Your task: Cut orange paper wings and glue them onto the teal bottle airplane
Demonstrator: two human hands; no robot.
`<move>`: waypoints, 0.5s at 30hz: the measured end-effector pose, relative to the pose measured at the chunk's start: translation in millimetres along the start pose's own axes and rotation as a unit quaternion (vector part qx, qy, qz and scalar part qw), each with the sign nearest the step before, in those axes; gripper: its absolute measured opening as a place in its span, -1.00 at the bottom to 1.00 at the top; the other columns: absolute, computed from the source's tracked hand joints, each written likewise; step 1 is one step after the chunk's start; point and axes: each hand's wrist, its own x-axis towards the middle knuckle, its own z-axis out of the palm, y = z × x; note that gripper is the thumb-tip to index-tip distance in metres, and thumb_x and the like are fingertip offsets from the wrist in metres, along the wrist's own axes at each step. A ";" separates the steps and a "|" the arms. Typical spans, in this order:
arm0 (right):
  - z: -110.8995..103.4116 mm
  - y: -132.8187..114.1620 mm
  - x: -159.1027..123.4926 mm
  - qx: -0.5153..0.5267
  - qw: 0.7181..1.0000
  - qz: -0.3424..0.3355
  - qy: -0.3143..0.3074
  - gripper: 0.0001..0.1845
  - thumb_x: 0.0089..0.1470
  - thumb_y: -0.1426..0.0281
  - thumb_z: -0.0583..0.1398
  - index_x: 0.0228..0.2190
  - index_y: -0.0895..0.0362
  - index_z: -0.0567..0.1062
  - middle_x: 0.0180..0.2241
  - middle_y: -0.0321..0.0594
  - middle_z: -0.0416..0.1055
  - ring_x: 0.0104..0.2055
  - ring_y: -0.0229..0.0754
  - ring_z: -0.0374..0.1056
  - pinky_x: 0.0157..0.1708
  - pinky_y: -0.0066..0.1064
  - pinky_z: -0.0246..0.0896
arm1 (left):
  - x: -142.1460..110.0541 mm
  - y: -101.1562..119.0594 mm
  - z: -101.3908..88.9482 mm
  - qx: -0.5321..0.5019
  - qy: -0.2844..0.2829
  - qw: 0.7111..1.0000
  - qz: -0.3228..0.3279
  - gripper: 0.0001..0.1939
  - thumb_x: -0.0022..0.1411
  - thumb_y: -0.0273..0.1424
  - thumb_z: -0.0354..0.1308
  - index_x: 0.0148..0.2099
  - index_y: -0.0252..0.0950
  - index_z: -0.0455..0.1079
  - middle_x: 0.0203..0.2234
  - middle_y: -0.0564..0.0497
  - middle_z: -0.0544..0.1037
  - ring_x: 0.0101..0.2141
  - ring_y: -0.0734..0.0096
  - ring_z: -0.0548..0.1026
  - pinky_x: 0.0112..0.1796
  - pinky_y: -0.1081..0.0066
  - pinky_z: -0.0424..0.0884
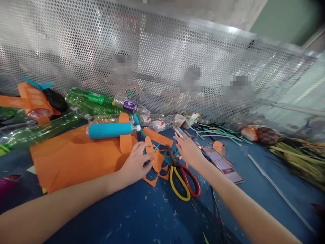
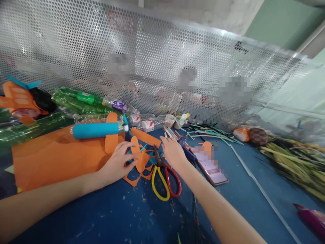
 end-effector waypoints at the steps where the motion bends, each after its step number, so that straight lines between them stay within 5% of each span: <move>1: 5.8 4.6 10.9 0.001 1.000 0.011 0.001 -0.63 0.13 0.55 0.04 -0.01 0.26 0.35 -0.07 0.05 0.39 0.04 -0.01 0.23 0.00 -0.17 0.08 | -0.4 1.1 -0.5 -0.001 -0.009 1.000 0.019 -0.82 0.19 -0.48 0.03 -0.29 -0.25 0.47 -0.09 -0.12 0.31 0.02 0.09 0.18 0.01 0.13 0.22; 4: 21.4 16.1 36.8 0.016 0.999 0.040 0.001 -0.80 0.01 0.53 0.19 -0.25 0.25 0.49 -0.19 0.04 0.46 -0.07 -0.01 0.31 -0.03 -0.15 0.11 | -1.0 3.1 -1.1 -0.003 -0.030 0.998 0.060 -0.79 0.22 -0.46 0.00 -0.34 -0.29 0.47 -0.16 -0.12 0.36 -0.01 0.14 0.21 -0.02 0.19 0.26; 8: 23.6 22.2 48.5 0.064 0.997 0.047 0.009 -0.92 0.00 0.44 0.23 -0.50 0.19 0.46 -0.45 -0.25 0.48 -0.37 -0.22 0.40 -0.28 -0.34 0.28 | -0.2 3.7 -0.9 -0.005 -0.040 0.996 0.080 -0.77 0.24 -0.46 -0.02 -0.35 -0.30 0.46 -0.25 -0.11 0.41 -0.06 0.17 0.24 -0.04 0.21 0.27; 12: 4.0 10.4 31.2 0.098 0.988 0.051 0.110 -0.86 0.11 0.46 0.07 -0.36 0.16 0.44 -0.36 -0.21 0.47 -0.33 -0.22 0.40 -0.32 -0.43 0.28 | -0.6 4.5 -3.4 -0.057 -0.041 0.995 0.066 -0.79 0.25 -0.40 0.00 -0.23 -0.31 0.46 -0.28 -0.11 0.47 -0.08 0.16 0.29 -0.03 0.17 0.27; 15: -8.7 -12.1 -0.7 0.100 0.979 0.027 0.177 -0.82 0.15 0.43 0.01 -0.31 0.16 0.41 -0.32 -0.16 0.44 -0.24 -0.16 0.36 -0.21 -0.33 0.25 | -1.0 6.6 -5.7 -0.182 -0.053 0.982 -0.012 -0.68 0.22 -0.29 0.05 -0.02 -0.31 0.37 -0.19 -0.13 0.48 -0.10 0.16 0.36 -0.03 0.15 0.27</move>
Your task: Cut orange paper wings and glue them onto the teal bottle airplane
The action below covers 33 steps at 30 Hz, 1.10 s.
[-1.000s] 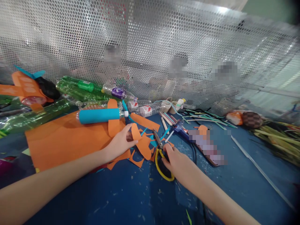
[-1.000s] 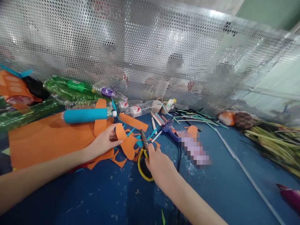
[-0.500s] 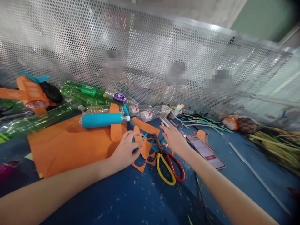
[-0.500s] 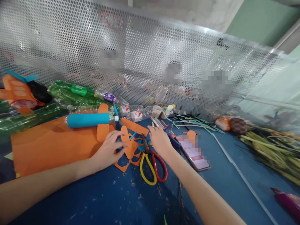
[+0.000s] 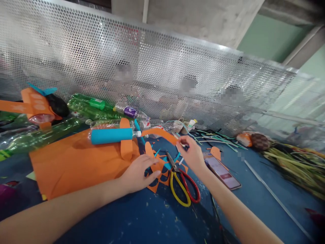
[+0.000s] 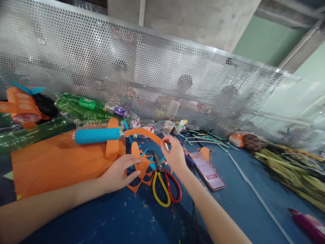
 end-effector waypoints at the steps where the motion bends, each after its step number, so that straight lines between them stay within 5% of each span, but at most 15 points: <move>1: -4.5 -8.7 -12.6 0.001 0.999 -0.028 0.014 -0.87 0.11 0.44 0.05 -0.34 0.16 0.41 -0.34 -0.16 0.44 -0.22 -0.14 0.33 -0.17 -0.30 0.22 | 0.4 0.9 0.3 -0.074 0.001 0.996 -0.042 -0.63 0.22 -0.25 0.05 0.03 -0.30 0.32 -0.16 -0.13 0.48 -0.11 0.17 0.39 -0.05 0.16 0.30; 4: -12.3 -32.0 -53.1 -0.032 0.963 -0.267 -0.016 -0.86 0.11 0.51 0.07 -0.34 0.16 0.44 -0.37 -0.15 0.45 -0.26 -0.10 0.30 -0.18 -0.23 0.20 | 3.7 2.8 3.7 -0.314 0.006 0.935 -0.164 -0.59 0.23 -0.16 -0.01 -0.02 -0.35 0.32 -0.21 -0.13 0.49 -0.18 0.22 0.46 -0.13 0.23 0.37; 6: -14.6 -43.1 -75.4 -0.047 0.936 -0.347 -0.033 -0.83 0.11 0.54 0.08 -0.27 0.18 0.44 -0.38 -0.17 0.46 -0.26 -0.12 0.29 -0.12 -0.22 0.17 | 5.9 3.6 7.0 -0.394 0.017 0.892 -0.221 -0.61 0.19 -0.13 0.05 -0.17 -0.39 0.36 -0.32 -0.10 0.51 -0.26 0.24 0.49 -0.18 0.26 0.39; 9: -16.9 -53.4 -93.4 -0.017 0.921 -0.387 -0.037 -0.80 0.10 0.57 0.09 -0.23 0.19 0.45 -0.34 -0.19 0.47 -0.21 -0.15 0.28 0.01 -0.23 0.08 | 5.9 4.8 10.3 -0.410 0.045 0.868 -0.276 -0.67 0.10 -0.18 0.17 -0.27 -0.39 0.38 -0.37 -0.07 0.53 -0.32 0.26 0.49 -0.25 0.32 0.40; 16: -18.4 -58.3 -96.1 0.156 0.932 -0.290 -0.150 -0.88 0.11 0.36 0.16 -0.27 0.11 0.43 -0.36 -0.26 0.44 -0.23 -0.19 0.30 -0.12 -0.30 0.20 | 0.9 4.5 11.1 -0.424 0.001 0.870 -0.251 -0.68 0.16 -0.25 0.13 -0.15 -0.40 0.41 -0.23 -0.16 0.55 -0.18 0.17 0.49 -0.13 0.24 0.37; 20: -14.5 -53.8 -96.7 0.190 0.970 -0.098 -0.117 -0.95 0.11 0.39 0.13 -0.33 0.10 0.34 -0.36 -0.23 0.40 -0.27 -0.18 0.32 -0.24 -0.32 0.26 | 1.0 2.1 10.0 -0.383 -0.028 0.898 -0.214 -0.72 0.21 -0.26 0.09 -0.15 -0.37 0.41 -0.24 -0.11 0.55 -0.19 0.22 0.50 -0.15 0.29 0.39; 23: -11.4 -52.2 -97.1 0.229 0.963 0.001 -0.142 -0.87 0.09 0.41 0.14 -0.29 0.07 0.26 -0.37 -0.28 0.37 -0.34 -0.23 0.34 -0.33 -0.40 0.28 | 1.8 3.6 8.3 -0.357 -0.047 0.910 -0.203 -0.73 0.23 -0.26 0.06 -0.17 -0.36 0.43 -0.25 -0.10 0.56 -0.20 0.24 0.51 -0.17 0.31 0.40; 29: -5.2 -54.2 -101.6 0.263 0.943 0.002 -0.202 -0.74 0.02 0.36 0.21 -0.26 0.04 0.23 -0.45 -0.36 0.33 -0.43 -0.26 0.31 -0.42 -0.45 0.26 | 0.9 7.5 7.6 -0.331 -0.087 0.922 -0.184 -0.74 0.25 -0.31 0.03 -0.13 -0.36 0.42 -0.21 -0.11 0.56 -0.21 0.27 0.51 -0.17 0.32 0.40; 33: -1.2 -54.1 -102.5 0.233 0.950 -0.004 -0.207 -0.80 -0.03 0.52 0.16 -0.33 0.05 0.28 -0.49 -0.36 0.31 -0.45 -0.26 0.29 -0.42 -0.43 0.25 | -0.4 6.8 9.5 -0.308 -0.091 0.930 -0.180 -0.73 0.24 -0.35 0.03 -0.08 -0.37 0.41 -0.15 -0.12 0.54 -0.15 0.27 0.49 -0.12 0.31 0.37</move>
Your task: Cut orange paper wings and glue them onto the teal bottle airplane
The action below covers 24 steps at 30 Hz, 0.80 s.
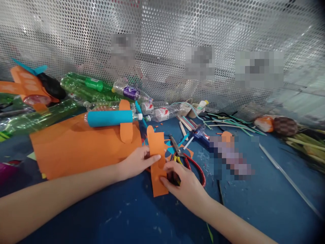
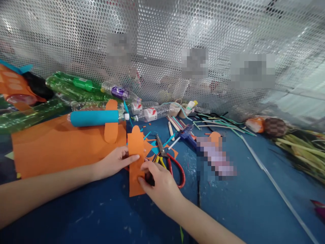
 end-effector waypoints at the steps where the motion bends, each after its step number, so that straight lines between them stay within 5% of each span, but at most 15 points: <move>1: -0.2 0.5 0.4 -0.005 1.000 -0.007 0.002 -0.78 -0.05 0.56 0.12 -0.32 0.06 0.29 -0.47 -0.35 0.32 -0.45 -0.27 0.29 -0.42 -0.43 0.25 | 0.0 -0.3 0.1 0.002 -0.001 1.000 -0.002 -0.73 0.25 -0.35 0.03 -0.07 -0.36 0.41 -0.15 -0.12 0.54 -0.15 0.27 0.49 -0.12 0.31 0.37; 5: -5.0 0.8 0.4 0.013 0.999 -0.040 -0.009 -0.63 -0.14 0.67 0.02 -0.29 0.07 0.34 -0.38 -0.29 0.35 -0.42 -0.28 0.31 -0.39 -0.44 0.27 | 0.4 -0.3 0.0 0.005 0.009 1.000 -0.012 -0.73 0.25 -0.34 0.02 -0.12 -0.37 0.43 -0.20 -0.12 0.56 -0.19 0.26 0.51 -0.18 0.32 0.40; 11: -6.9 -0.9 0.6 0.023 0.998 -0.055 -0.030 -0.82 0.02 0.54 0.10 -0.30 0.09 0.40 -0.39 -0.26 0.40 -0.37 -0.25 0.34 -0.35 -0.41 0.29 | 0.0 -4.0 -1.2 0.014 0.019 1.000 -0.010 -0.73 0.21 -0.28 0.07 -0.15 -0.36 0.43 -0.24 -0.12 0.56 -0.22 0.21 0.51 -0.22 0.30 0.40; 17: -9.1 -2.8 -0.5 0.012 0.990 -0.130 -0.051 -0.67 -0.13 0.68 0.06 -0.38 0.09 0.47 -0.46 -0.31 0.42 -0.39 -0.27 0.33 -0.31 -0.41 0.26 | -1.1 -6.5 -1.3 -0.038 0.055 0.998 -0.011 -0.70 0.17 -0.22 0.12 -0.19 -0.37 0.40 -0.29 -0.12 0.55 -0.26 0.21 0.51 -0.23 0.26 0.41; 24: -4.2 0.1 -2.2 -0.028 0.976 -0.213 -0.032 -0.68 -0.02 0.62 0.09 -0.22 0.09 0.45 -0.37 -0.23 0.46 -0.32 -0.22 0.35 -0.32 -0.40 0.28 | -0.8 -11.5 -1.2 -0.128 0.063 0.989 -0.032 -0.66 0.18 -0.18 0.11 -0.18 -0.38 0.41 -0.29 -0.13 0.56 -0.27 0.22 0.52 -0.24 0.28 0.41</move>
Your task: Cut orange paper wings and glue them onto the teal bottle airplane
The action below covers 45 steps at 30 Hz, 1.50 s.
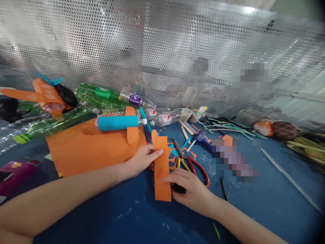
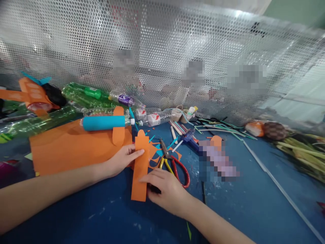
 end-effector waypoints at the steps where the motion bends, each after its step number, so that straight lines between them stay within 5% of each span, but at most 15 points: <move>1: 0.9 1.2 0.0 -0.017 1.000 -0.006 0.007 -0.70 0.01 0.59 0.10 -0.20 0.09 0.45 -0.38 -0.22 0.45 -0.33 -0.22 0.34 -0.33 -0.40 0.28 | -0.2 0.3 0.2 0.000 -0.004 1.000 -0.003 -0.66 0.17 -0.18 0.11 -0.19 -0.38 0.42 -0.29 -0.12 0.56 -0.28 0.22 0.52 -0.25 0.29 0.41; 8: 0.0 5.2 -0.2 -0.051 0.998 0.009 0.040 -0.82 0.12 0.48 0.09 -0.26 0.10 0.48 -0.49 -0.27 0.39 -0.43 -0.27 0.32 -0.41 -0.45 0.25 | -2.4 4.0 2.0 -0.011 -0.025 1.000 0.006 -0.70 0.15 -0.22 0.16 -0.19 -0.34 0.47 -0.30 -0.08 0.58 -0.28 0.26 0.52 -0.23 0.33 0.39; 12: 0.6 5.6 -0.7 -0.063 0.997 -0.036 0.032 -0.77 0.11 0.53 0.08 -0.23 0.11 0.48 -0.44 -0.23 0.45 -0.39 -0.25 0.34 -0.39 -0.44 0.26 | -1.4 3.4 2.1 -0.027 -0.024 0.999 -0.013 -0.69 0.14 -0.19 0.14 -0.22 -0.34 0.48 -0.33 -0.09 0.58 -0.29 0.23 0.52 -0.24 0.30 0.39; 21: -0.2 8.1 -0.8 -0.068 0.994 -0.050 0.069 -0.80 0.07 0.54 0.12 -0.28 0.10 0.49 -0.46 -0.25 0.47 -0.43 -0.24 0.32 -0.40 -0.42 0.25 | 0.8 4.4 6.7 -0.092 0.064 0.992 -0.057 -0.83 0.09 -0.31 0.14 -0.34 -0.32 0.43 -0.44 -0.01 0.54 -0.36 0.32 0.49 -0.26 0.35 0.37; 33: -2.1 8.1 -0.8 -0.045 0.981 0.135 0.135 -0.80 0.04 0.34 0.19 -0.57 0.11 0.44 -0.61 -0.31 0.36 -0.58 -0.27 0.29 -0.57 -0.48 0.20 | -4.8 -0.2 3.7 0.080 -0.017 0.997 0.004 -0.75 0.16 -0.23 0.08 -0.34 -0.30 0.47 -0.46 0.02 0.53 -0.36 0.32 0.45 -0.31 0.40 0.33; 39: -2.6 12.2 0.4 -0.009 0.965 0.221 0.140 -0.81 0.01 0.28 0.20 -0.54 0.11 0.46 -0.57 -0.30 0.46 -0.54 -0.23 0.37 -0.54 -0.47 0.26 | -10.3 5.2 6.6 0.084 -0.070 0.994 0.009 -0.72 0.22 -0.30 -0.02 -0.15 -0.27 0.46 -0.29 -0.02 0.55 -0.23 0.25 0.47 -0.19 0.33 0.34; 45: -2.7 11.7 0.4 0.018 0.958 0.255 0.128 -0.76 0.01 0.27 0.19 -0.59 0.13 0.43 -0.61 -0.32 0.42 -0.58 -0.27 0.32 -0.59 -0.50 0.20 | -14.5 8.9 6.1 0.119 -0.044 0.992 -0.013 -0.73 0.21 -0.27 -0.02 -0.30 -0.28 0.45 -0.38 0.01 0.53 -0.30 0.27 0.46 -0.25 0.38 0.35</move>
